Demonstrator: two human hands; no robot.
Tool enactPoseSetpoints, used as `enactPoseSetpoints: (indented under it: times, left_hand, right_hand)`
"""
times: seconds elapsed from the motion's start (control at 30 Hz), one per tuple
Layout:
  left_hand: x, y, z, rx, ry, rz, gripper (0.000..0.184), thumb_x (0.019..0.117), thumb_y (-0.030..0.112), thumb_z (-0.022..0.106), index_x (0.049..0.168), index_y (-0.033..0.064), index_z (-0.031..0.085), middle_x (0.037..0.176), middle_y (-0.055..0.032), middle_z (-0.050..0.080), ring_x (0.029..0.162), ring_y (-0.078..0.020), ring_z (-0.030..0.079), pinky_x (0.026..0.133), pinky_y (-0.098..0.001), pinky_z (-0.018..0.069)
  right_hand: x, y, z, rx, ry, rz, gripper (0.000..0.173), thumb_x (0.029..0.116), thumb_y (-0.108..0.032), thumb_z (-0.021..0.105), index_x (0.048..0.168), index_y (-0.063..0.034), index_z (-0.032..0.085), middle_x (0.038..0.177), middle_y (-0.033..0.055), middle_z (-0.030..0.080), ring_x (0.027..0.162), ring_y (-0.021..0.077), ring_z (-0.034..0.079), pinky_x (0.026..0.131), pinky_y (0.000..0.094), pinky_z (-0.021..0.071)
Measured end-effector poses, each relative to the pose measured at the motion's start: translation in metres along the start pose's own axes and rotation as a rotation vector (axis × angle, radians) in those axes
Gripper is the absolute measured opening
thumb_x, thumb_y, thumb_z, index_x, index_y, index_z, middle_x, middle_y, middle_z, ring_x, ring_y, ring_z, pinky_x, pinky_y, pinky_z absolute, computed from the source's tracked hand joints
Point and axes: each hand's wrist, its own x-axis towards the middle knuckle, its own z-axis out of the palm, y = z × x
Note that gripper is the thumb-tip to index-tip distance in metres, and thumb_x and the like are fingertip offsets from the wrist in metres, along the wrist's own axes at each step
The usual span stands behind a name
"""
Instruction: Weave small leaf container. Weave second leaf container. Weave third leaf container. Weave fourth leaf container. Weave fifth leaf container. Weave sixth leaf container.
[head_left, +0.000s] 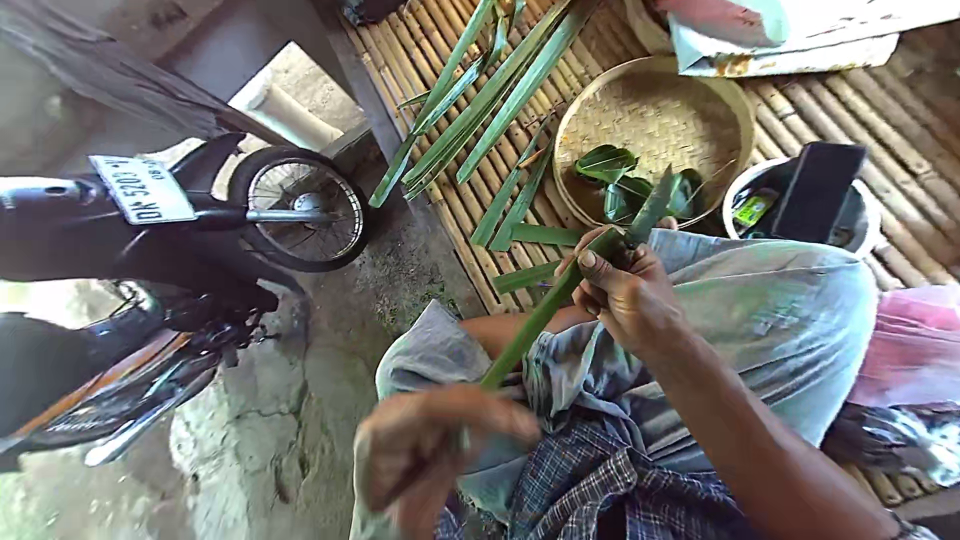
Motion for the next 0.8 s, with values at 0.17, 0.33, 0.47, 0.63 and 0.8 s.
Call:
enactPoseSetpoints:
  times: [0.17,0.33,0.47,0.63,0.8]
  left_hand:
    - [0.034,-0.023,-0.001,0.338,0.034,-0.358,0.033,0.1095,0.019,0.044,0.126,0.0005,0.065,0.110,-0.0084,0.073,0.095,-0.0201,0.073,0.084,-0.0387,0.0644]
    - [0.037,-0.041,0.020,0.018,0.097,-0.427,0.020,0.1038,0.008,0.057,0.113,-0.0075,0.067,0.087,-0.0146,0.072,0.068,-0.0175,0.068,0.061,-0.0284,0.0601]
    - [0.038,-0.050,0.014,0.250,0.251,-0.383,0.014,0.1009,0.008,0.062,0.103,-0.0026,0.071,0.081,-0.0105,0.074,0.062,-0.0164,0.069,0.056,-0.0275,0.0604]
    - [0.034,-0.061,0.008,0.458,0.291,-0.351,0.013,0.1007,0.011,0.063,0.099,0.0035,0.074,0.077,-0.0019,0.075,0.057,-0.0100,0.067,0.053,-0.0238,0.0584]
    - [0.036,-0.059,0.010,0.445,0.245,-0.374,0.015,0.1011,0.012,0.063,0.098,0.0045,0.075,0.074,-0.0005,0.074,0.055,-0.0081,0.065,0.049,-0.0218,0.0555]
  right_hand:
    - [-0.002,0.000,0.016,0.112,-0.347,-0.087,0.010,0.0993,-0.015,0.067,0.107,-0.0087,0.065,0.089,0.0113,0.071,0.056,0.0081,0.057,0.050,0.0209,0.0480]
    - [-0.006,-0.006,0.013,0.014,-0.302,-0.178,0.013,0.0991,-0.006,0.065,0.112,-0.0025,0.064,0.097,0.0160,0.072,0.057,0.0106,0.058,0.049,0.0212,0.0478]
    - [-0.016,-0.021,0.001,-0.487,-0.130,-0.126,0.034,0.1052,-0.027,0.057,0.137,-0.0164,0.058,0.096,0.0010,0.067,0.058,0.0112,0.055,0.049,0.0245,0.0477]
    - [-0.042,-0.018,-0.010,-0.693,-0.068,-0.111,0.043,0.1105,-0.038,0.038,0.139,-0.0192,0.064,0.079,-0.0006,0.061,0.063,0.0113,0.056,0.055,0.0274,0.0488]
    - [-0.062,-0.009,-0.005,-0.563,-0.270,0.047,0.045,0.1093,-0.022,0.048,0.154,-0.0142,0.049,0.089,0.0028,0.068,0.070,0.0123,0.061,0.062,0.0240,0.0523]
